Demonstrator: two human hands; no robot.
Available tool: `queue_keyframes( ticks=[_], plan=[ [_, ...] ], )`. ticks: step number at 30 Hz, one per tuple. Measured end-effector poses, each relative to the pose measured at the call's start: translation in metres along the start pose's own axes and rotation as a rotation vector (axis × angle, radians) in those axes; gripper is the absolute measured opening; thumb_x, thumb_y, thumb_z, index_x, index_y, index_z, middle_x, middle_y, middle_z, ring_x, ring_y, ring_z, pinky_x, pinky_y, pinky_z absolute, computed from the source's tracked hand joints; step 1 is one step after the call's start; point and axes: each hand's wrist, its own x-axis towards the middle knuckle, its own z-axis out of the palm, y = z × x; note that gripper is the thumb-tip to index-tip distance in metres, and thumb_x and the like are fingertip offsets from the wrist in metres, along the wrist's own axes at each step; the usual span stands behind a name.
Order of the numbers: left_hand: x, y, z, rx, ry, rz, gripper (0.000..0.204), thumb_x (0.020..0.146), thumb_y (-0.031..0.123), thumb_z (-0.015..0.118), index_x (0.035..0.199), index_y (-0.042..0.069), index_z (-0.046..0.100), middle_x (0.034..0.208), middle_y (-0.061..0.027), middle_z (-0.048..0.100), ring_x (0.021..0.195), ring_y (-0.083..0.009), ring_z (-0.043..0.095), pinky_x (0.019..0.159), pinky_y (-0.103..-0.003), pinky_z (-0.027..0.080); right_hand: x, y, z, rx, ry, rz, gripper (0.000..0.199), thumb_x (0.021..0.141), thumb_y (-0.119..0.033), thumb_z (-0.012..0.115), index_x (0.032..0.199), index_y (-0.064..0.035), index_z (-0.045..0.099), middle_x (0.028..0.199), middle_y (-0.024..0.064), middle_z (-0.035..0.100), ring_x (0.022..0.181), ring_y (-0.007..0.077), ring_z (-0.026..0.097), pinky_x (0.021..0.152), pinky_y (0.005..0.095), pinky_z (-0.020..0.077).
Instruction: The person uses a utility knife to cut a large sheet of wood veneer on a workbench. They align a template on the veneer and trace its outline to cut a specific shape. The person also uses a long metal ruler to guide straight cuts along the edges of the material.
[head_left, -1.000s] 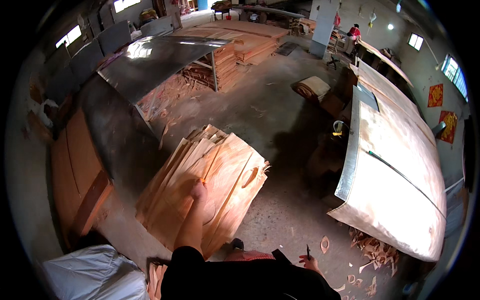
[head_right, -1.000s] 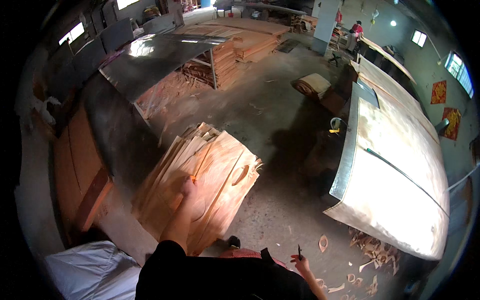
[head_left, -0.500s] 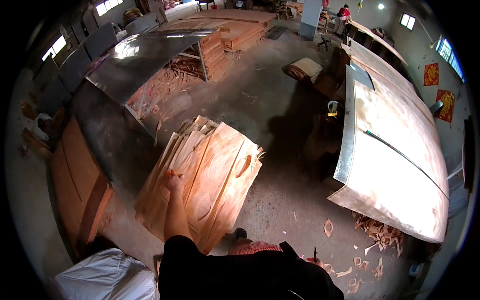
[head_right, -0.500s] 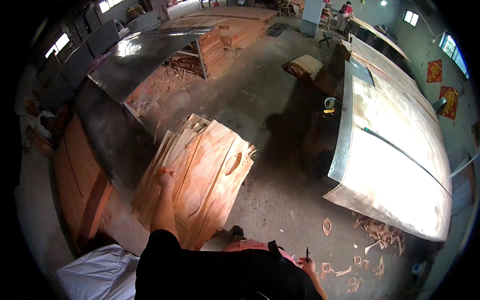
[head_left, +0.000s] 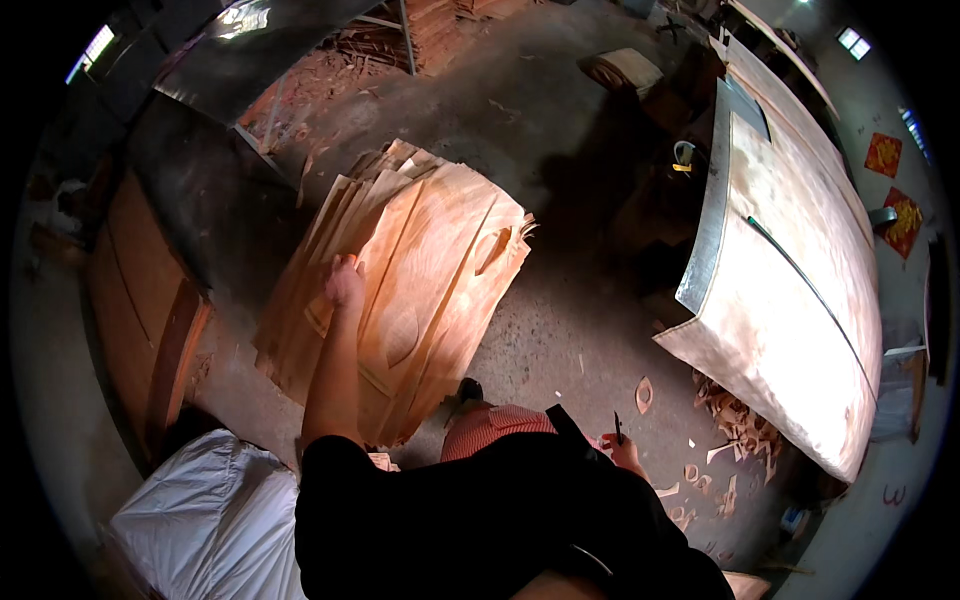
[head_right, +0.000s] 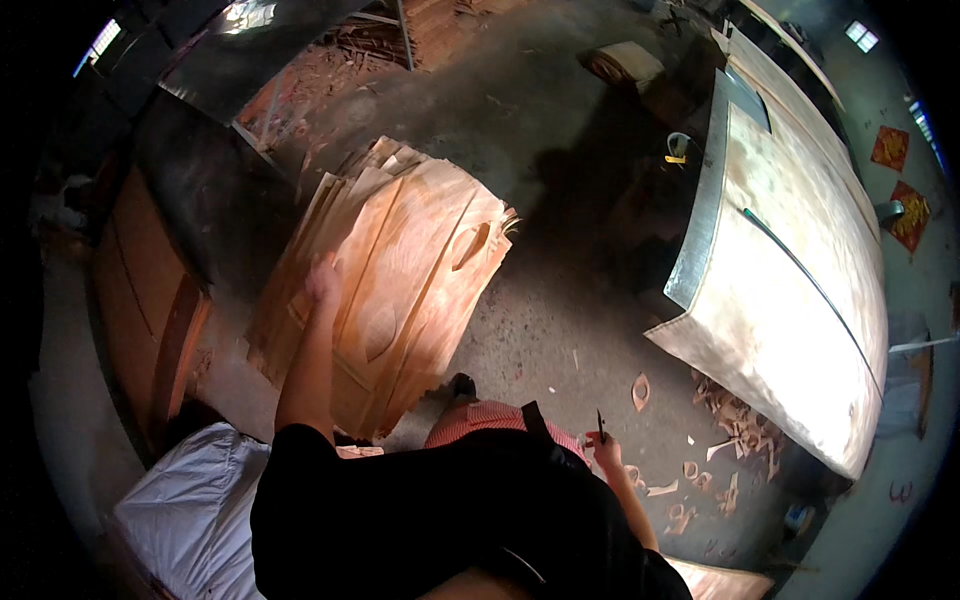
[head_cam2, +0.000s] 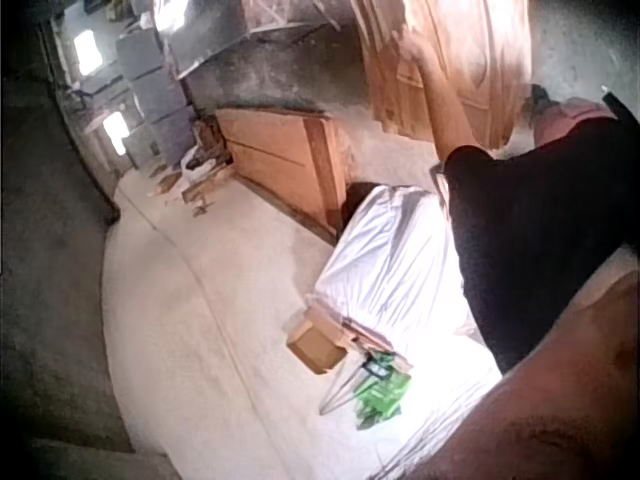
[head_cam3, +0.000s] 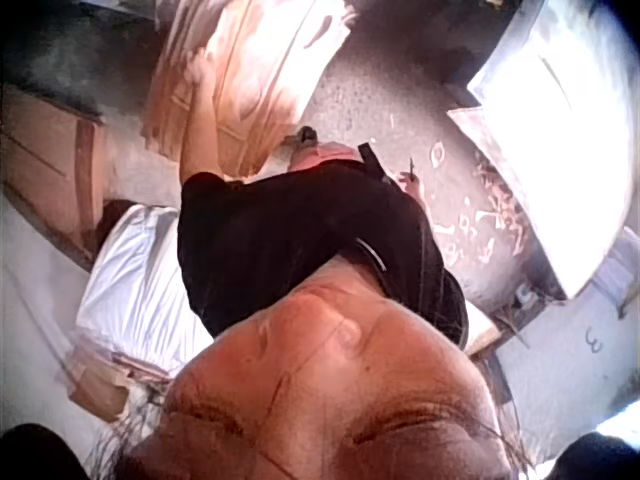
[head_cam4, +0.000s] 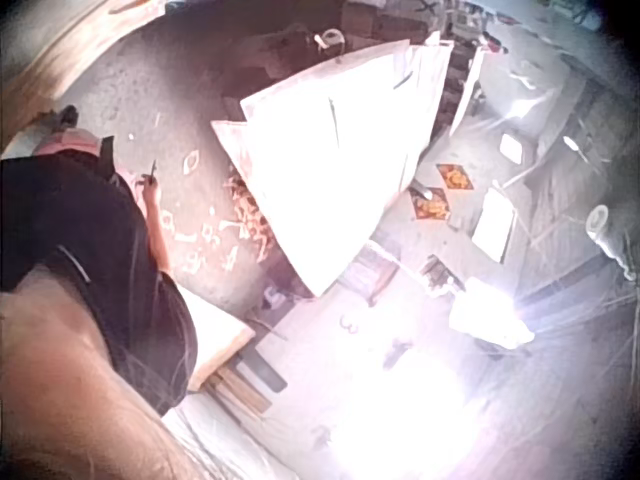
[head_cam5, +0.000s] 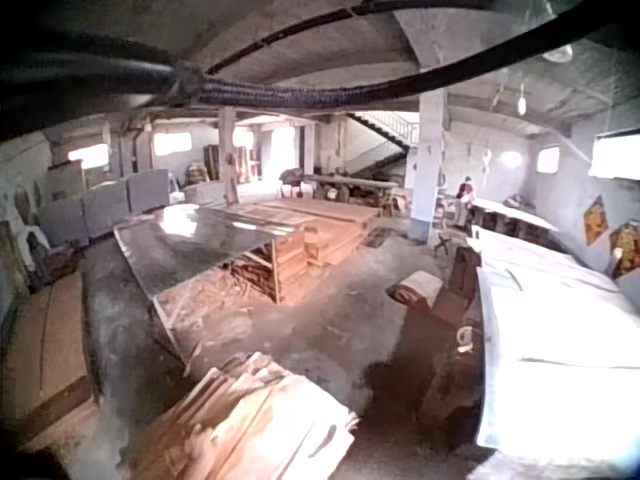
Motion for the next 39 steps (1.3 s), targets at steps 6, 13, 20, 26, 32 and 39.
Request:
queue_keyframes(
  ticks=[6, 13, 20, 26, 32, 39],
  plan=[
    [-0.021, 0.031, -0.042, -0.147, 0.04, 0.143, 0.022, 0.075, 0.024, 0.057, 0.085, 0.005, 0.054, 0.091, -0.0116, 0.054, 0.076, -0.0307, 0.056, 0.06, -0.04, 0.046, 0.007, -0.004, 0.001, 0.007, -0.037, -0.031, 0.025, 0.086, -0.024, 0.045, 0.086, -0.0042, 0.06, 0.067, 0.0066, 0.063, 0.065, 0.0149, 0.061, 0.06, 0.0286, 0.046],
    [-0.062, 0.082, -0.109, -0.253, 0.111, 0.324, 0.017, 0.074, 0.019, 0.058, 0.084, 0.006, 0.054, 0.084, -0.0119, 0.054, 0.066, -0.0318, 0.055, 0.054, -0.039, 0.044, 0.037, 0.033, 0.011, 0.007, -0.001, -0.122, 0.025, 0.083, -0.024, 0.046, 0.087, -0.006, 0.062, 0.066, 0.0041, 0.062, 0.046, 0.0088, 0.048, 0.042, 0.0249, 0.0385],
    [-0.104, 0.134, -0.167, -0.325, 0.157, 0.505, 0.014, 0.074, 0.014, 0.058, 0.085, 0.006, 0.056, 0.079, -0.0105, 0.058, 0.063, -0.0293, 0.056, 0.054, -0.036, 0.045, 0.052, 0.059, 0.006, -0.024, 0.024, -0.13, 0.025, 0.082, -0.025, 0.048, 0.084, -0.0053, 0.063, 0.069, 0.0064, 0.062, 0.059, 0.0143, 0.057, 0.055, 0.0288, 0.045],
    [-0.145, 0.2, -0.201, -0.316, 0.152, 0.664, 0.019, 0.072, 0.011, 0.058, 0.09, 0.006, 0.058, 0.073, -0.0114, 0.058, 0.063, -0.0288, 0.056, 0.054, -0.036, 0.045, 0.028, 0.079, -0.035, -0.013, 0.048, -0.098, 0.026, 0.08, -0.022, 0.044, 0.088, -0.0039, 0.061, 0.077, 0.0106, 0.063, 0.072, 0.0199, 0.062, 0.066, 0.0312, 0.0474],
    [-0.205, 0.281, -0.218, -0.395, 0.06, 0.729, 0.021, 0.07, 0.008, 0.058, 0.09, 0.01, 0.061, 0.073, -0.0094, 0.059, 0.061, -0.0271, 0.056, 0.053, -0.034, 0.046, -0.003, 0.149, -0.088, 0.051, 0.109, -0.061, 0.025, 0.08, -0.022, 0.044, 0.086, -0.0071, 0.064, 0.069, 0.0081, 0.063, 0.065, 0.0183, 0.061, 0.058, 0.0303, 0.0462],
    [-0.265, 0.385, -0.207, -0.54, 0.04, 0.951, 0.009, 0.071, 0.007, 0.052, 0.075, 0.007, 0.059, 0.064, -0.0089, 0.055, 0.057, -0.0267, 0.056, 0.048, -0.037, 0.044, -0.06, 0.242, -0.138, 0.325, 0.192, 0.083, 0.017, 0.08, -0.017, 0.048, 0.079, -0.0057, 0.06, 0.061, 0.0075, 0.061, 0.049, 0.0126, 0.055, 0.042, 0.025, 0.0391]
  ],
)
